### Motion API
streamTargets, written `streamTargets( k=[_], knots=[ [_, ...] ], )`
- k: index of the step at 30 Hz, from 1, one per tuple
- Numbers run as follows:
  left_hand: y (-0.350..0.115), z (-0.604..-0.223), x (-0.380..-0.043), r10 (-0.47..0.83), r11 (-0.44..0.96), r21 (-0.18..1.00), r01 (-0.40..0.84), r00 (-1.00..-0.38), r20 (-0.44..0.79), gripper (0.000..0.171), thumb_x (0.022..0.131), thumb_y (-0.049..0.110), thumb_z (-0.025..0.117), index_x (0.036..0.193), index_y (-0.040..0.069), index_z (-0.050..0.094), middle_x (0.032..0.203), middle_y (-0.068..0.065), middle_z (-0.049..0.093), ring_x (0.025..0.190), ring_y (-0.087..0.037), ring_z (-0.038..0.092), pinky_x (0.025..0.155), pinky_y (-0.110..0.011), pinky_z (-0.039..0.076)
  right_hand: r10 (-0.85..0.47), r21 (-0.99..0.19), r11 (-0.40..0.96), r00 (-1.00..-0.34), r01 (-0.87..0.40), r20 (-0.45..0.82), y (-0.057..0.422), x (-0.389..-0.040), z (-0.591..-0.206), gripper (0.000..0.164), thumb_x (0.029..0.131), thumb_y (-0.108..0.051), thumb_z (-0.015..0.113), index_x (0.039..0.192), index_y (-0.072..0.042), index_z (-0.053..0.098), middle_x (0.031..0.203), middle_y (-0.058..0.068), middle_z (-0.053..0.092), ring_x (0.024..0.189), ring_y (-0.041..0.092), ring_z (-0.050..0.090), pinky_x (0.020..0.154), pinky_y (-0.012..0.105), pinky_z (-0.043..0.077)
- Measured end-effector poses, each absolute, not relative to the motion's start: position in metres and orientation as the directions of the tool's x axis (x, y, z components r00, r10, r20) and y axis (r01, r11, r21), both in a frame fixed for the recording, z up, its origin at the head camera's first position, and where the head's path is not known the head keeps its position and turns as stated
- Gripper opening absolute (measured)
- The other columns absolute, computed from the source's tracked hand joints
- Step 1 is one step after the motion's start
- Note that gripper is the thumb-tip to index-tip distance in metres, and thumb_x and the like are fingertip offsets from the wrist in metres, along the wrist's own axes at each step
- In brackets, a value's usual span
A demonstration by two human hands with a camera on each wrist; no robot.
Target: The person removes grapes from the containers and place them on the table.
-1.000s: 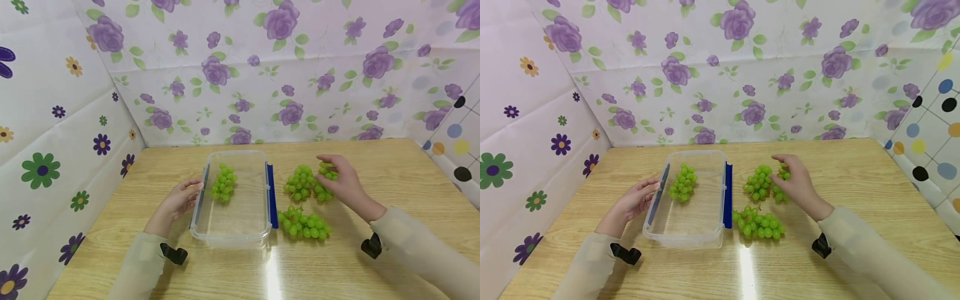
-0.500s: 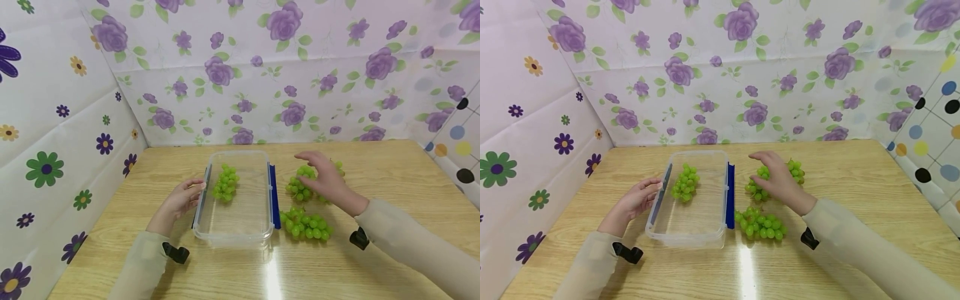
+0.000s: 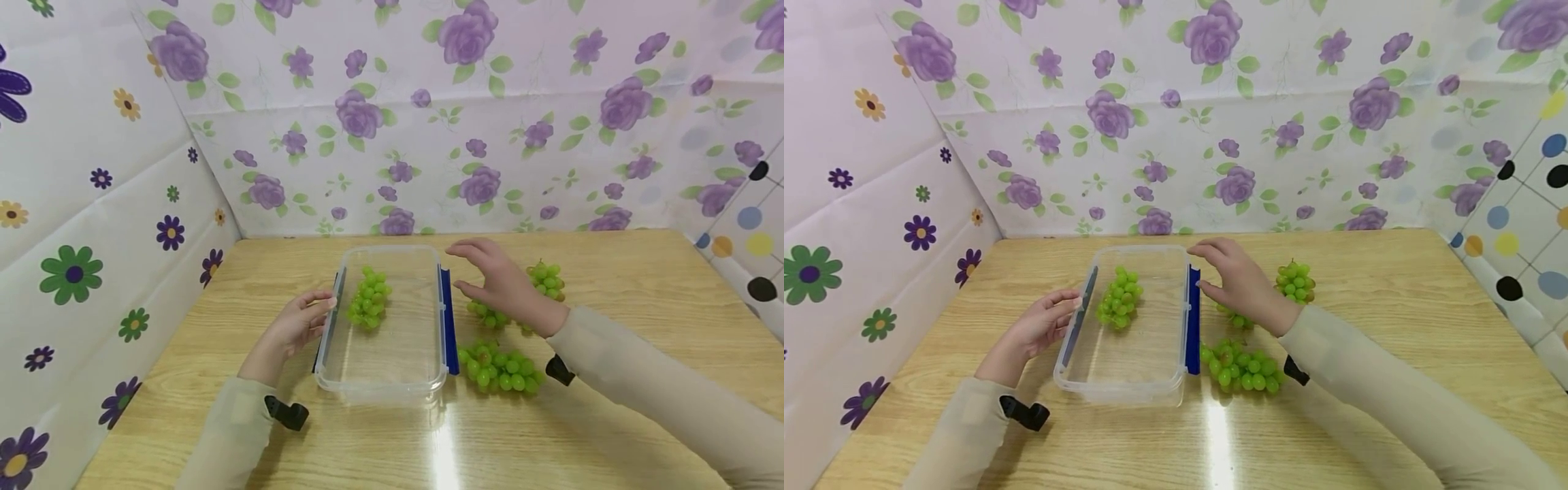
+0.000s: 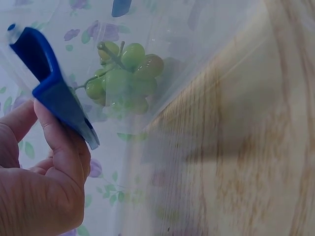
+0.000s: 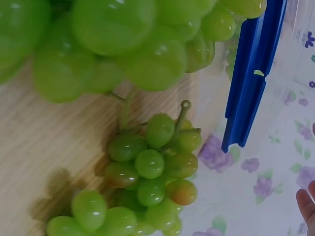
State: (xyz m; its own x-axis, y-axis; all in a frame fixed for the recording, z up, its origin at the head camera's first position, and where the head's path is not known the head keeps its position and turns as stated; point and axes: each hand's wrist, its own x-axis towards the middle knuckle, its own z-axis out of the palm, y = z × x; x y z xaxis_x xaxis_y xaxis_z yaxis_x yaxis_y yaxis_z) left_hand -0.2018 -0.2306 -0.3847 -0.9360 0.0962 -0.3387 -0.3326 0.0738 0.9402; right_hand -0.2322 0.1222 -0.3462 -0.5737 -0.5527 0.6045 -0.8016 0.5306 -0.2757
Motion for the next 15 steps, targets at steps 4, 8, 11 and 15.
streamTargets(
  k=[4,8,11,15],
  knots=[
    [-0.231,-0.385,-0.202,0.096,0.067,0.942,-0.328,-0.938,-0.333,0.043,0.097,0.023,0.056,0.132,0.004,0.042,0.084,0.009,0.054,0.064,0.001,0.053,0.061,-0.015,0.048,-0.613,-0.216,0.505,-0.524,-0.836,0.591,0.111,-0.237,-0.345,0.055,0.076,-0.003,0.078,0.126,-0.002,0.056,0.123,0.018,0.055,0.114,0.033,0.052,0.092,0.046,0.048],
    [-0.231,-0.384,-0.201,0.102,0.07,0.942,-0.328,-0.937,-0.334,0.044,0.097,0.023,0.056,0.133,0.004,0.041,0.085,0.009,0.054,0.064,0.001,0.053,0.061,-0.015,0.048,-0.668,-0.166,0.473,-0.475,-0.865,0.573,0.1,-0.24,-0.343,0.055,0.077,-0.004,0.078,0.127,-0.001,0.056,0.125,0.018,0.055,0.115,0.032,0.052,0.093,0.044,0.048],
    [-0.231,-0.384,-0.202,0.103,0.07,0.942,-0.328,-0.937,-0.334,0.044,0.097,0.023,0.057,0.133,0.004,0.041,0.085,0.009,0.053,0.064,0.0,0.053,0.061,-0.015,0.048,-0.699,-0.127,0.441,-0.429,-0.888,0.573,0.092,-0.243,-0.342,0.055,0.076,-0.004,0.079,0.126,-0.001,0.057,0.124,0.018,0.056,0.115,0.032,0.053,0.093,0.043,0.048],
    [-0.23,-0.383,-0.201,0.1,0.07,0.942,-0.329,-0.937,-0.335,0.043,0.096,0.024,0.057,0.132,0.004,0.042,0.085,0.008,0.053,0.063,0.001,0.052,0.06,-0.014,0.048,-0.742,-0.073,0.406,-0.376,-0.911,0.555,0.083,-0.247,-0.344,0.057,0.075,-0.005,0.08,0.127,-0.001,0.056,0.123,0.018,0.056,0.114,0.031,0.054,0.094,0.041,0.048]
  ],
)
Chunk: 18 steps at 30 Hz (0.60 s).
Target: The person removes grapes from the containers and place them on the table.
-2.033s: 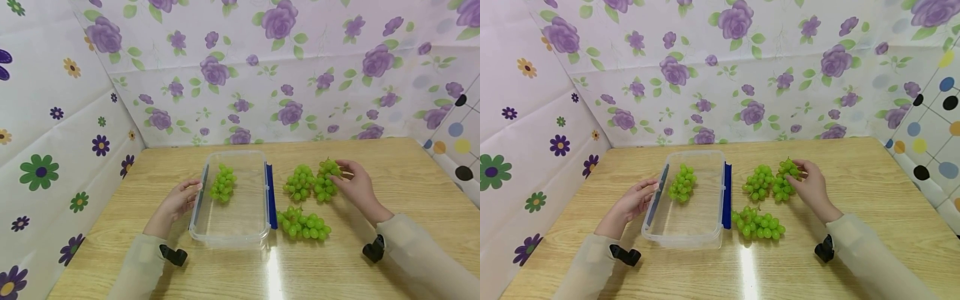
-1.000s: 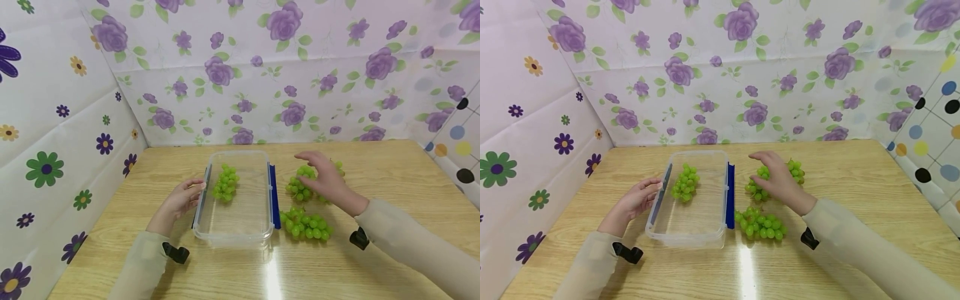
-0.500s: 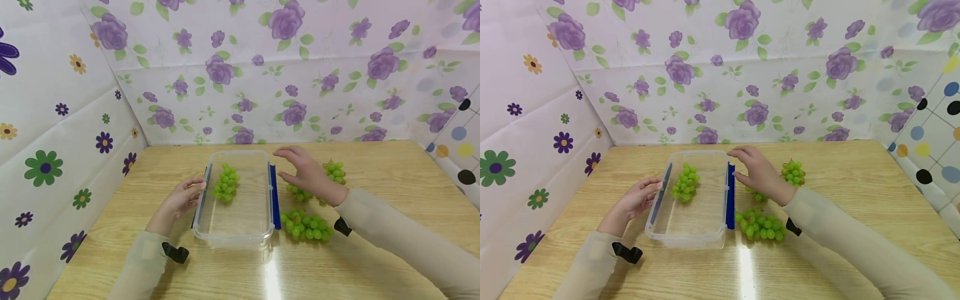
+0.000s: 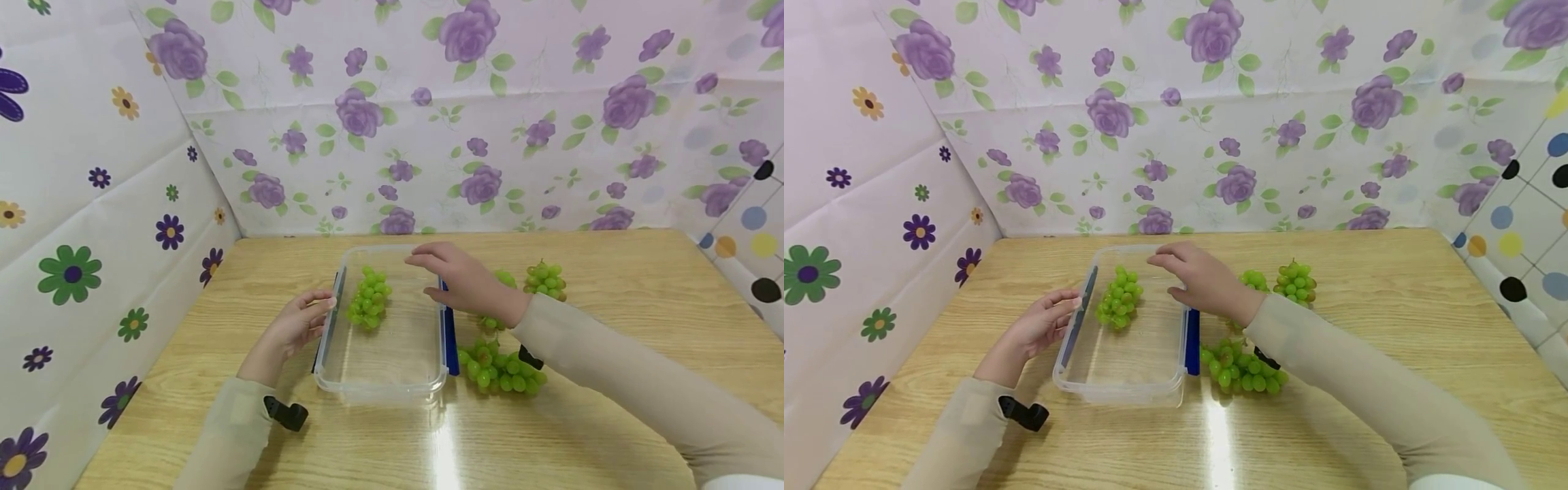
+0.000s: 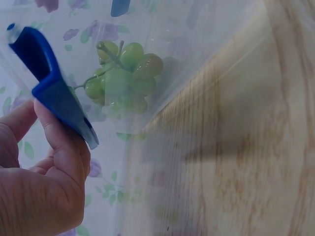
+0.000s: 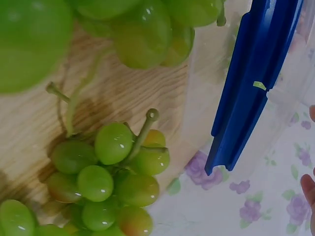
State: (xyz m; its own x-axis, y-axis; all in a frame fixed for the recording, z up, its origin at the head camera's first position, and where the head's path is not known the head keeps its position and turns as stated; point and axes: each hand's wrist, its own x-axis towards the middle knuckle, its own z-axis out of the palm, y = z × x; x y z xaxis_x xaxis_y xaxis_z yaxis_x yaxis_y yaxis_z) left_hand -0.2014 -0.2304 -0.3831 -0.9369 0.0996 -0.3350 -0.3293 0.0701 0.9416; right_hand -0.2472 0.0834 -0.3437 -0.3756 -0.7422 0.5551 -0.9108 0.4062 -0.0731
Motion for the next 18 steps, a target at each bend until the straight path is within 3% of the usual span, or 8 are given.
streamTargets(
  k=[7,18],
  knots=[
    [-0.231,-0.382,-0.201,0.104,0.071,0.942,-0.328,-0.937,-0.334,0.043,0.096,0.024,0.057,0.131,0.005,0.043,0.085,0.008,0.052,0.062,0.001,0.05,0.06,-0.014,0.048,-0.786,-0.003,0.368,-0.313,-0.93,0.533,0.068,-0.251,-0.345,0.056,0.075,-0.002,0.079,0.126,-0.004,0.056,0.125,0.017,0.056,0.116,0.03,0.054,0.094,0.039,0.049],
    [-0.23,-0.384,-0.201,0.082,0.069,0.94,-0.334,-0.937,-0.339,0.037,0.097,0.021,0.056,0.128,0.005,0.044,0.084,0.009,0.053,0.062,0.001,0.051,0.06,-0.015,0.047,-0.818,-0.025,0.377,-0.346,-0.926,0.459,0.043,-0.249,-0.35,0.058,0.074,-0.005,0.08,0.126,-0.006,0.054,0.128,0.016,0.054,0.119,0.03,0.052,0.1,0.039,0.045]
  ],
)
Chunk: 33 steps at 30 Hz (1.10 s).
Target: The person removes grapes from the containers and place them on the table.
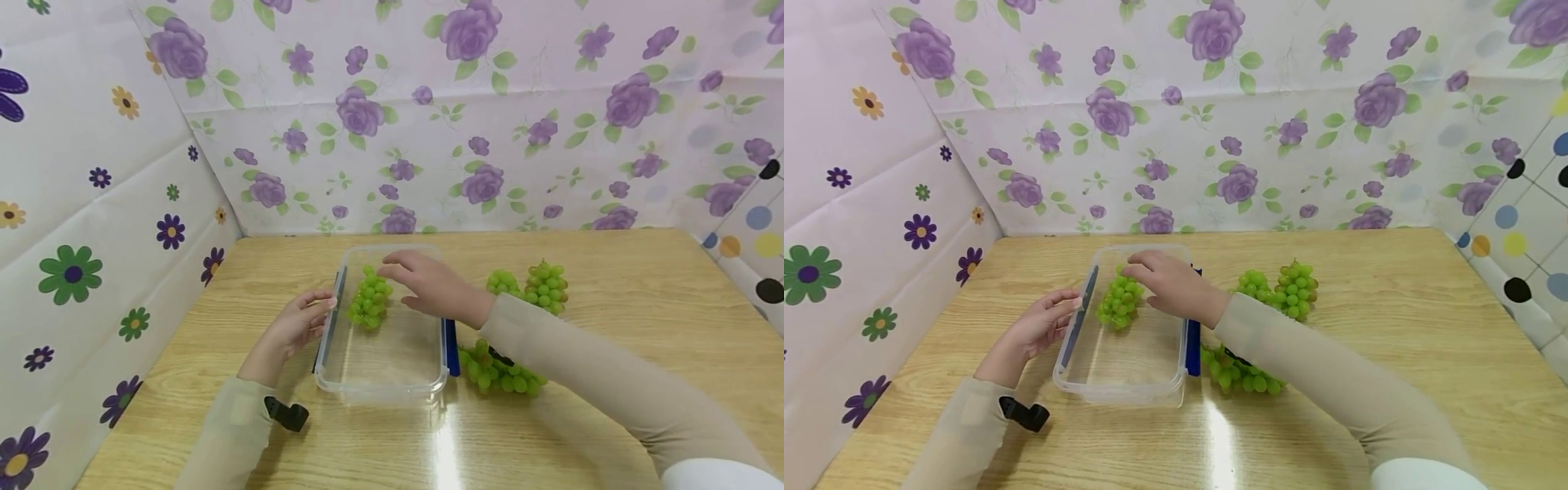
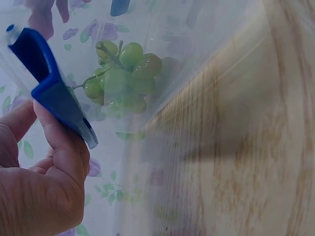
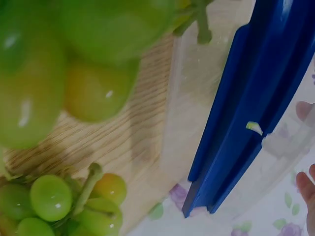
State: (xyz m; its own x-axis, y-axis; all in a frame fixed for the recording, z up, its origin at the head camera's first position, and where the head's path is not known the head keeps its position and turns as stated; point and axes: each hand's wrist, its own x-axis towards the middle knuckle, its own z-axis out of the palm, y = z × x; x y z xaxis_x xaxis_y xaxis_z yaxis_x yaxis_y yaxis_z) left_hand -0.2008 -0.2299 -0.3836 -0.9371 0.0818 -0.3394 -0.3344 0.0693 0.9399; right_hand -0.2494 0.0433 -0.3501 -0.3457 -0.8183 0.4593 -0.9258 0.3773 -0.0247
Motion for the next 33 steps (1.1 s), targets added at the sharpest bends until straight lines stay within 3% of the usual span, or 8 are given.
streamTargets(
  k=[7,18,28,33],
  knots=[
    [-0.231,-0.384,-0.202,0.093,0.066,0.944,-0.323,-0.94,-0.328,0.041,0.096,0.023,0.058,0.129,0.004,0.044,0.087,0.008,0.053,0.064,0.001,0.052,0.061,-0.015,0.048,-0.843,-0.039,0.403,-0.387,-0.915,0.373,0.033,-0.249,-0.354,0.067,0.073,-0.004,0.081,0.132,-0.006,0.05,0.133,0.016,0.05,0.123,0.03,0.049,0.098,0.039,0.046],
    [-0.23,-0.385,-0.201,0.078,0.051,0.941,-0.334,-0.938,-0.337,0.031,0.096,0.021,0.057,0.123,0.008,0.048,0.083,0.008,0.053,0.061,0.0,0.051,0.059,-0.015,0.048,-0.87,-0.058,0.437,-0.439,-0.897,0.224,0.018,-0.255,-0.355,0.072,0.076,0.001,0.078,0.139,-0.007,0.044,0.141,0.017,0.044,0.132,0.031,0.041,0.106,0.041,0.039],
    [-0.232,-0.387,-0.203,0.089,0.051,0.942,-0.331,-0.938,-0.334,0.031,0.096,0.021,0.057,0.123,0.007,0.047,0.082,0.009,0.053,0.063,0.0,0.051,0.059,-0.015,0.048,-0.89,-0.07,0.414,-0.42,-0.908,0.176,0.004,-0.262,-0.356,0.063,0.082,0.013,0.061,0.139,-0.008,0.046,0.139,0.015,0.047,0.13,0.03,0.044,0.108,0.04,0.037],
    [-0.232,-0.386,-0.202,0.088,0.046,0.942,-0.332,-0.938,-0.335,0.027,0.096,0.021,0.057,0.119,0.01,0.049,0.082,0.008,0.053,0.064,-0.001,0.052,0.058,-0.014,0.048,-0.894,-0.11,0.402,-0.415,-0.909,0.167,0.002,-0.268,-0.362,0.063,0.082,0.009,0.066,0.139,-0.008,0.046,0.14,0.016,0.046,0.131,0.031,0.043,0.108,0.042,0.037]
  ],
)
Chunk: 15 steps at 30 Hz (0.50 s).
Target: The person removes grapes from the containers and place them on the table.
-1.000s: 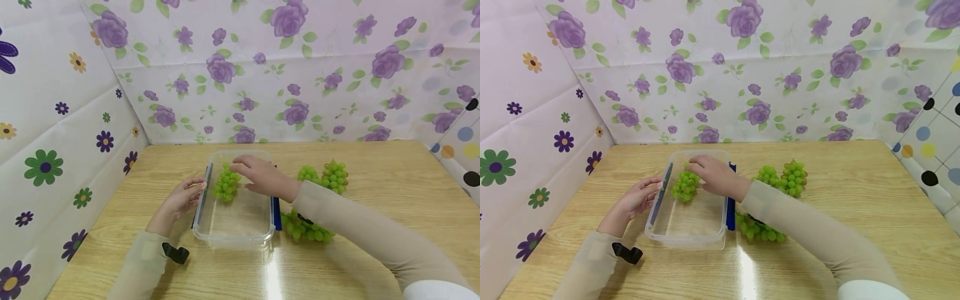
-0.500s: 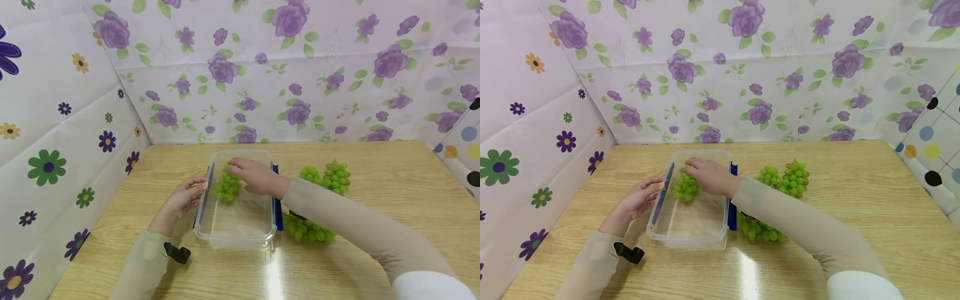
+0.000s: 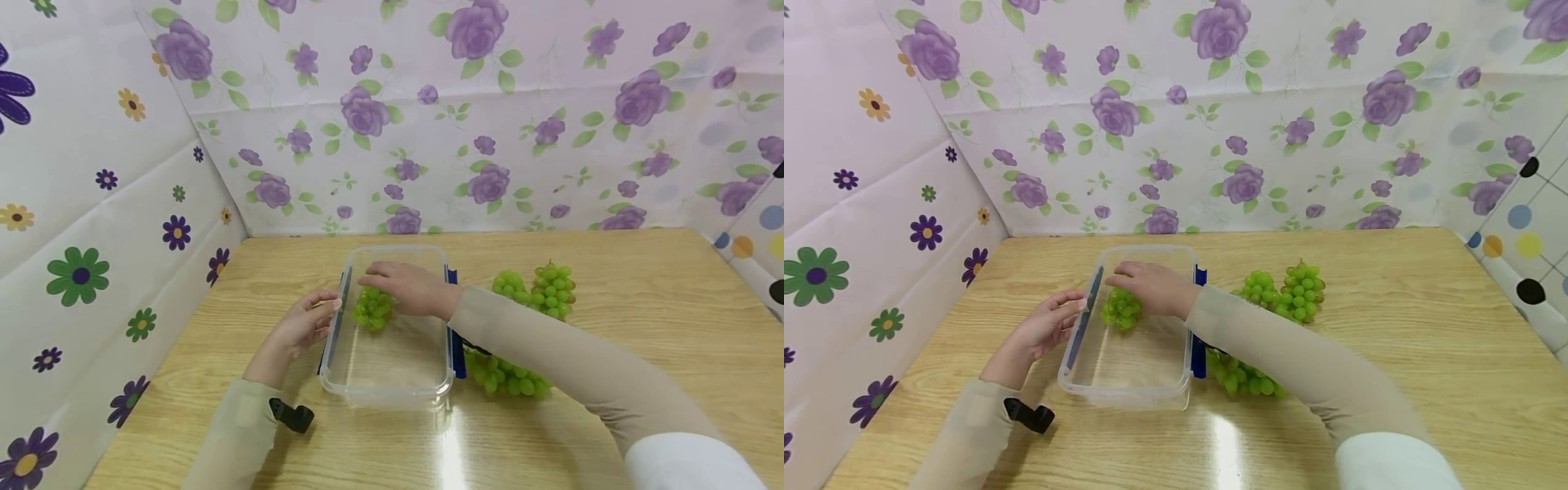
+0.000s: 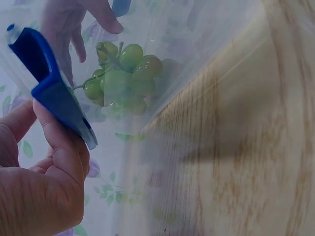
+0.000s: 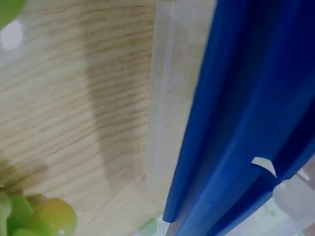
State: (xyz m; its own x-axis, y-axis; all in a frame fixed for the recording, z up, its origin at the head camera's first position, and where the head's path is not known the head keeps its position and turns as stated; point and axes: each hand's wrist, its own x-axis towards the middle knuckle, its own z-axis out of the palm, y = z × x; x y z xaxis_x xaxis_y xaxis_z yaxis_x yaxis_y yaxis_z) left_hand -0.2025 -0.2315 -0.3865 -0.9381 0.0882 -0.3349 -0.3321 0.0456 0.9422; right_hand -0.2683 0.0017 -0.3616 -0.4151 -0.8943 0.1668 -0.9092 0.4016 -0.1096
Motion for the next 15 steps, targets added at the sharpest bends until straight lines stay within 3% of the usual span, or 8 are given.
streamTargets(
  k=[9,15],
  knots=[
    [-0.232,-0.384,-0.202,0.091,0.051,0.942,-0.332,-0.937,-0.336,0.036,0.096,0.023,0.057,0.126,0.007,0.046,0.083,0.008,0.053,0.064,0.0,0.051,0.059,-0.014,0.047,-0.919,-0.168,0.36,-0.38,-0.918,0.104,-0.009,-0.273,-0.367,0.067,0.08,-0.002,0.075,0.14,-0.013,0.048,0.143,0.012,0.045,0.134,0.029,0.039,0.111,0.041,0.033],
    [-0.232,-0.385,-0.202,0.101,0.035,0.942,-0.335,-0.936,-0.337,0.035,0.096,0.022,0.058,0.125,0.007,0.047,0.084,0.008,0.053,0.065,0.0,0.052,0.059,-0.014,0.047,-0.929,-0.13,0.356,-0.365,-0.925,0.059,-0.014,-0.273,-0.371,0.065,0.084,-0.013,0.073,0.142,-0.018,0.045,0.144,0.009,0.045,0.134,0.026,0.039,0.111,0.04,0.033]
  ],
)
